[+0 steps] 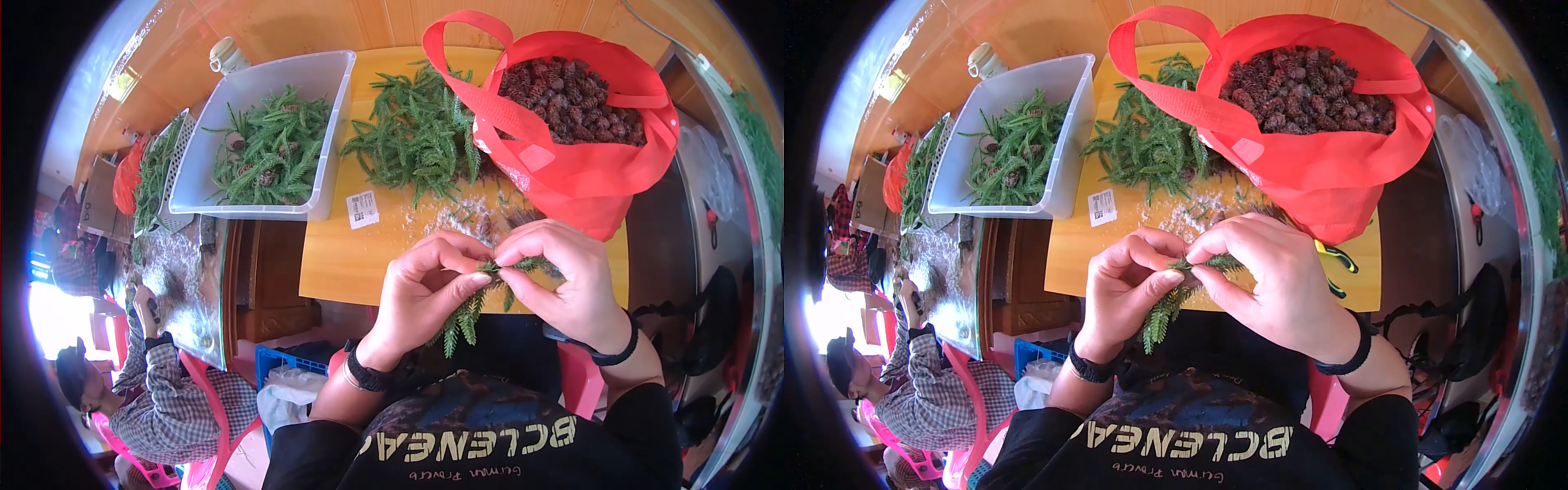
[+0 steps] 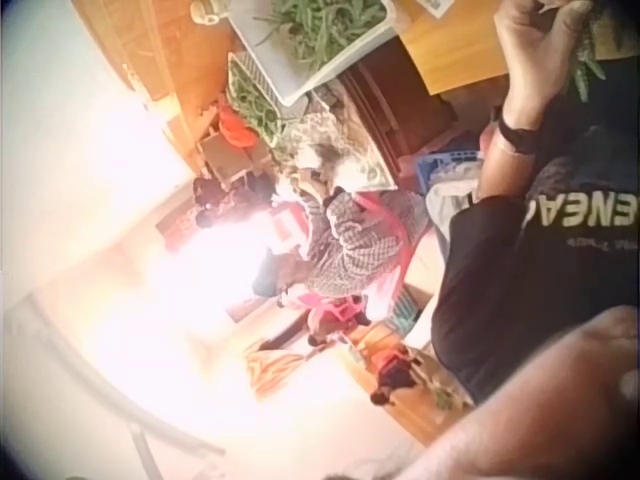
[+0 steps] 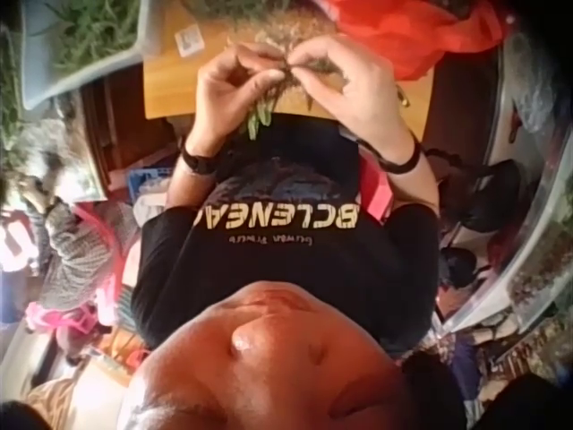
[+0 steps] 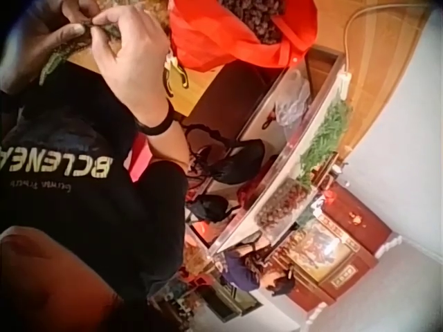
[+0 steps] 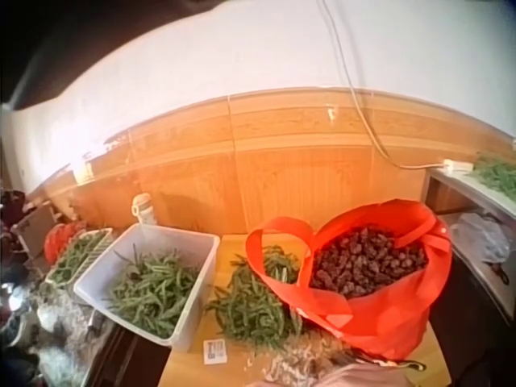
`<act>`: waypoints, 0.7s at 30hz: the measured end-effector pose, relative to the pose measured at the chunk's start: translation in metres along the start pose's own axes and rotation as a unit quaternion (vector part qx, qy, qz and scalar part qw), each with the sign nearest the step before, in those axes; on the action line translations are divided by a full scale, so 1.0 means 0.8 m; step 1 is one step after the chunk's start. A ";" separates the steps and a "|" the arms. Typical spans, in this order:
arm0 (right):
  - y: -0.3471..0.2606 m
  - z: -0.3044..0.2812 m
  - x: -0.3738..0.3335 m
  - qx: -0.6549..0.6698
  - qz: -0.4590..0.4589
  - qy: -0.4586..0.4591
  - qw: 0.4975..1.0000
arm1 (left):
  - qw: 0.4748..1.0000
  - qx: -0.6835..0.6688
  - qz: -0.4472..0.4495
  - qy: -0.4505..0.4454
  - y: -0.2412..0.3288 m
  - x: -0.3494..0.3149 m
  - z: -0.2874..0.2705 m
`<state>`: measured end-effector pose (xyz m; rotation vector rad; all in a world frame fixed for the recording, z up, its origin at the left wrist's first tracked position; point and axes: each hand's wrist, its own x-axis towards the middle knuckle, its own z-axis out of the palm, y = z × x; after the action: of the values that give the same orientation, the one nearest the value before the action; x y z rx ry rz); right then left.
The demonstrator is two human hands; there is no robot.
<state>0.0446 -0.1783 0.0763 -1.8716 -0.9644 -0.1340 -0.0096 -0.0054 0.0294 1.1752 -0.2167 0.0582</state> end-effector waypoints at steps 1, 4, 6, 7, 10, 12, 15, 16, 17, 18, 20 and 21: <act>0.001 0.001 -0.001 0.000 -0.001 0.000 1.000 | 1.000 0.003 0.001 -0.003 0.000 0.000 0.000; 0.002 0.002 -0.003 -0.009 -0.017 0.001 1.000 | 1.000 -0.006 -0.006 -0.002 0.002 -0.001 0.001; 0.003 0.003 -0.004 -0.031 -0.062 0.016 0.997 | 1.000 -0.017 -0.014 0.002 0.004 0.000 0.004; 0.004 0.003 -0.004 -0.030 -0.061 0.016 0.998 | 0.999 -0.023 -0.025 0.008 0.004 0.000 0.006; 0.004 0.001 -0.005 -0.105 -0.115 0.026 0.988 | 0.999 -0.029 -0.034 0.014 0.005 0.002 0.008; 0.003 -0.003 -0.008 -0.117 -0.091 -0.002 0.989 | 0.999 -0.028 -0.031 0.013 0.005 0.003 0.008; -0.003 -0.024 -0.002 0.002 -0.036 -0.036 0.999 | 0.996 -0.060 -0.058 -0.002 0.002 0.008 -0.006; 0.001 -0.036 -0.010 0.029 -0.003 -0.050 0.998 | 0.993 -0.089 -0.080 -0.024 0.003 0.008 -0.015; 0.011 -0.048 -0.025 0.025 0.050 -0.020 0.998 | 0.986 -0.119 -0.103 -0.051 0.004 0.010 -0.019; 0.022 -0.058 -0.041 0.021 0.101 0.010 0.995 | 0.984 -0.135 -0.098 -0.055 0.003 0.013 -0.022; 0.038 -0.078 -0.068 -0.078 0.180 -0.002 0.981 | 0.978 -0.149 -0.120 -0.080 0.006 0.018 -0.026; 0.056 -0.079 -0.087 -0.202 0.217 -0.055 0.953 | 0.971 -0.163 -0.140 -0.102 0.006 0.019 -0.028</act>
<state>0.0468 -0.2765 0.0432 -2.4486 -0.6031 0.0446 0.0074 0.0161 0.0285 0.8725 -0.2298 -0.3372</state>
